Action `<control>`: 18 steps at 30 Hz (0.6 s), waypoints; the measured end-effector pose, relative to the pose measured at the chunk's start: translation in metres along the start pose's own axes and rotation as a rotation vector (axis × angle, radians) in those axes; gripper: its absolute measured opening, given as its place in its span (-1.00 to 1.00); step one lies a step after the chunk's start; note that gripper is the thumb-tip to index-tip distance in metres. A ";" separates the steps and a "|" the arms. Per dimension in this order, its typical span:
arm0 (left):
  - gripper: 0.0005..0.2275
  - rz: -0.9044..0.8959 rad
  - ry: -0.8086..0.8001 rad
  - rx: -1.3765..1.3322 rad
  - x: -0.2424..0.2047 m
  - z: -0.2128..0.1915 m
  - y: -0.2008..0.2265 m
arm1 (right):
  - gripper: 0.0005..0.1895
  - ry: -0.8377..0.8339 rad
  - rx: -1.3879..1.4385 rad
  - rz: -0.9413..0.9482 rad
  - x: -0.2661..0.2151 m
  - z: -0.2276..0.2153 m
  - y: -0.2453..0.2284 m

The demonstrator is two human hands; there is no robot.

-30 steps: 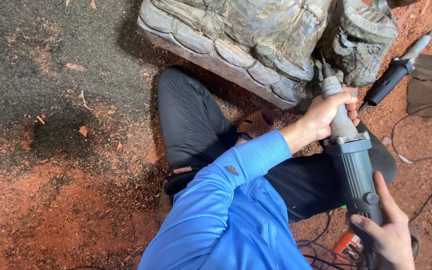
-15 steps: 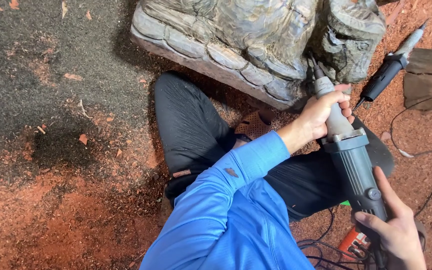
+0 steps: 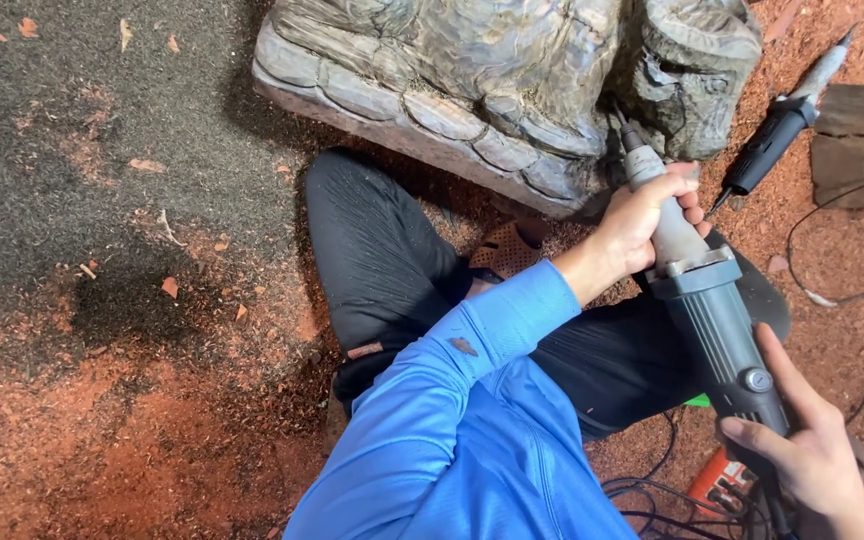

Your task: Refining the details of a wooden buffalo sculpture using a handheld rotary carving tool.

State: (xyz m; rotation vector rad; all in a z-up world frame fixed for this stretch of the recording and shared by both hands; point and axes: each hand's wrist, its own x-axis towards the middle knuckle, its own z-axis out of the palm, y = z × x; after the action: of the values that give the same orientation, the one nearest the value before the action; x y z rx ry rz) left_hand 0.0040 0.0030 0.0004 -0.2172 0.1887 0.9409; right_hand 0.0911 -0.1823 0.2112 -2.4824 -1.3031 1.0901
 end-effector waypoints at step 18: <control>-0.54 0.017 -0.005 -0.001 -0.001 0.004 -0.005 | 0.17 -0.023 -0.082 -0.050 0.001 -0.013 0.000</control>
State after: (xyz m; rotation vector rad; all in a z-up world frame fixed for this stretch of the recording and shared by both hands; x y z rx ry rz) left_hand 0.0073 0.0003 0.0052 -0.2144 0.1860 0.9579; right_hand 0.0998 -0.1790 0.2206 -2.4866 -1.4367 1.0786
